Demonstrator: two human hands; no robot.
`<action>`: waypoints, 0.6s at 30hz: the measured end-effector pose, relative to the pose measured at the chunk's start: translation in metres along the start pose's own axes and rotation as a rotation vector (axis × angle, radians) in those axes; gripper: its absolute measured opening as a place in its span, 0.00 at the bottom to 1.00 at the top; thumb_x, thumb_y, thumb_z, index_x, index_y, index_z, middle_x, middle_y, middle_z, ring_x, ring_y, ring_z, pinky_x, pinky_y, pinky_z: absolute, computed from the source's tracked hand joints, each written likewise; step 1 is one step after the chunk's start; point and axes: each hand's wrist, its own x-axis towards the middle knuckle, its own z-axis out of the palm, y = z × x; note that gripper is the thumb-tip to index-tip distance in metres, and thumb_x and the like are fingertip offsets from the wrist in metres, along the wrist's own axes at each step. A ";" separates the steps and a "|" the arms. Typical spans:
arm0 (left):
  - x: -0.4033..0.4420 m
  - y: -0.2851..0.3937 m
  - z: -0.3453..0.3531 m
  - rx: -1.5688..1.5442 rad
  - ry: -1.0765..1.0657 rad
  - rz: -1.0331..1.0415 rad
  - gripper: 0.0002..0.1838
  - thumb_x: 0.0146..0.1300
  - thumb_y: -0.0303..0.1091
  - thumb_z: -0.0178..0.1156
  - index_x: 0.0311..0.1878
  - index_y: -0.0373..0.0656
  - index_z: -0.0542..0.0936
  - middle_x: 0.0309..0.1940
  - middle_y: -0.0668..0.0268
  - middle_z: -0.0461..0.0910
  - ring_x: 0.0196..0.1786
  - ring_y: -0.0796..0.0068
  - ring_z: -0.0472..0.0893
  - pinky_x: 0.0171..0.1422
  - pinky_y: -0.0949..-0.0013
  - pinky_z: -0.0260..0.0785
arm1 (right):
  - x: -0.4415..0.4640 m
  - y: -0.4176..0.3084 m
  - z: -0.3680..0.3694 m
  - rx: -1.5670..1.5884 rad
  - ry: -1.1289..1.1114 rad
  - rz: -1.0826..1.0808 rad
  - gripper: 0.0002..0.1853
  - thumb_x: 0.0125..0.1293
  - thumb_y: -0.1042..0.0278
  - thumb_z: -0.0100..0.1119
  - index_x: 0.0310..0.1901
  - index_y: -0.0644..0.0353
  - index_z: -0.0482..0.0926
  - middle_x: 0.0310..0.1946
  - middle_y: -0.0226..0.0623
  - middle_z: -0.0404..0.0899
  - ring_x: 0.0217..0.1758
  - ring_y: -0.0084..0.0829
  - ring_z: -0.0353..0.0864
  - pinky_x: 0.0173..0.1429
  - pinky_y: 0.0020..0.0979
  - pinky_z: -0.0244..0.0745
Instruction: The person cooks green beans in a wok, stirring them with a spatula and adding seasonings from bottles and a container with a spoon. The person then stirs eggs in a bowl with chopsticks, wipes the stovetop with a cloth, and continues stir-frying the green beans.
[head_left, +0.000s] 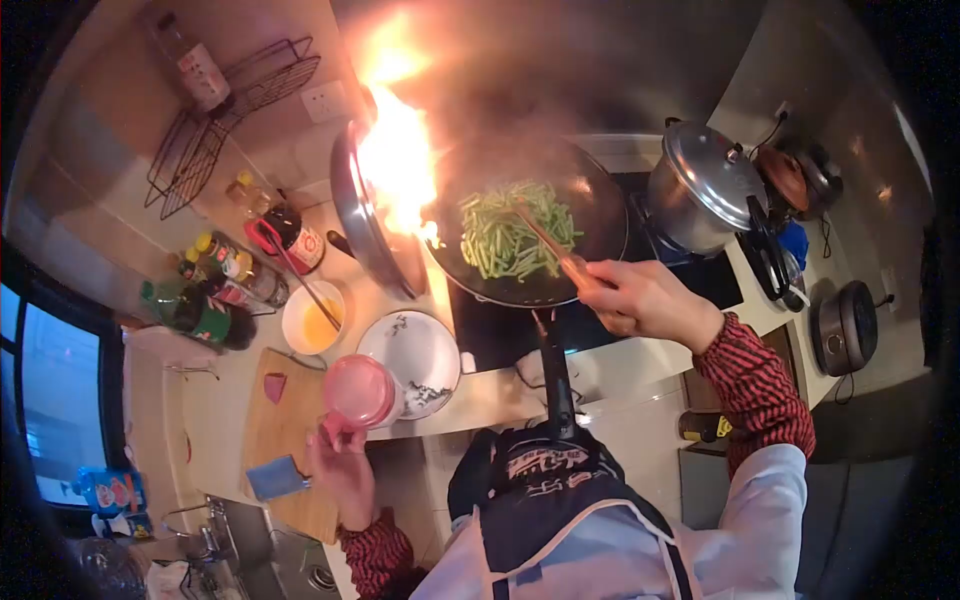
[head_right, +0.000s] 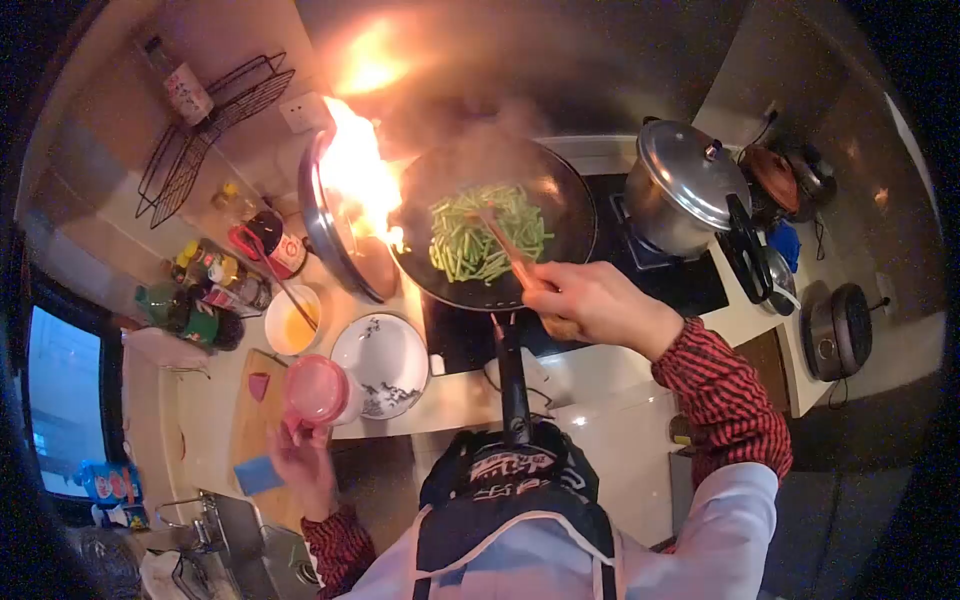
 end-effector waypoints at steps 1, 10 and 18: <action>0.004 -0.002 0.005 -0.006 0.045 0.054 0.14 0.61 0.44 0.47 0.31 0.43 0.69 0.26 0.70 0.66 0.35 0.75 0.67 0.47 0.64 0.63 | -0.006 -0.004 -0.006 -0.023 0.019 -0.018 0.11 0.46 0.70 0.57 0.35 0.54 0.73 0.33 0.37 0.71 0.32 0.37 0.75 0.30 0.31 0.72; -0.006 -0.017 -0.058 -0.205 0.036 -0.011 0.13 0.62 0.45 0.47 0.32 0.44 0.70 0.26 0.71 0.70 0.29 0.80 0.68 0.35 0.76 0.64 | -0.055 -0.036 -0.047 -0.080 0.023 -0.059 0.16 0.41 0.70 0.60 0.37 0.52 0.74 0.33 0.38 0.72 0.28 0.39 0.76 0.29 0.33 0.73; 0.023 -0.024 -0.092 -0.038 0.308 0.263 0.11 0.62 0.40 0.49 0.31 0.43 0.71 0.26 0.72 0.71 0.28 0.83 0.67 0.30 0.78 0.60 | -0.016 -0.044 -0.063 0.216 0.109 -0.028 0.08 0.47 0.74 0.59 0.32 0.61 0.75 0.29 0.41 0.75 0.32 0.39 0.76 0.36 0.32 0.71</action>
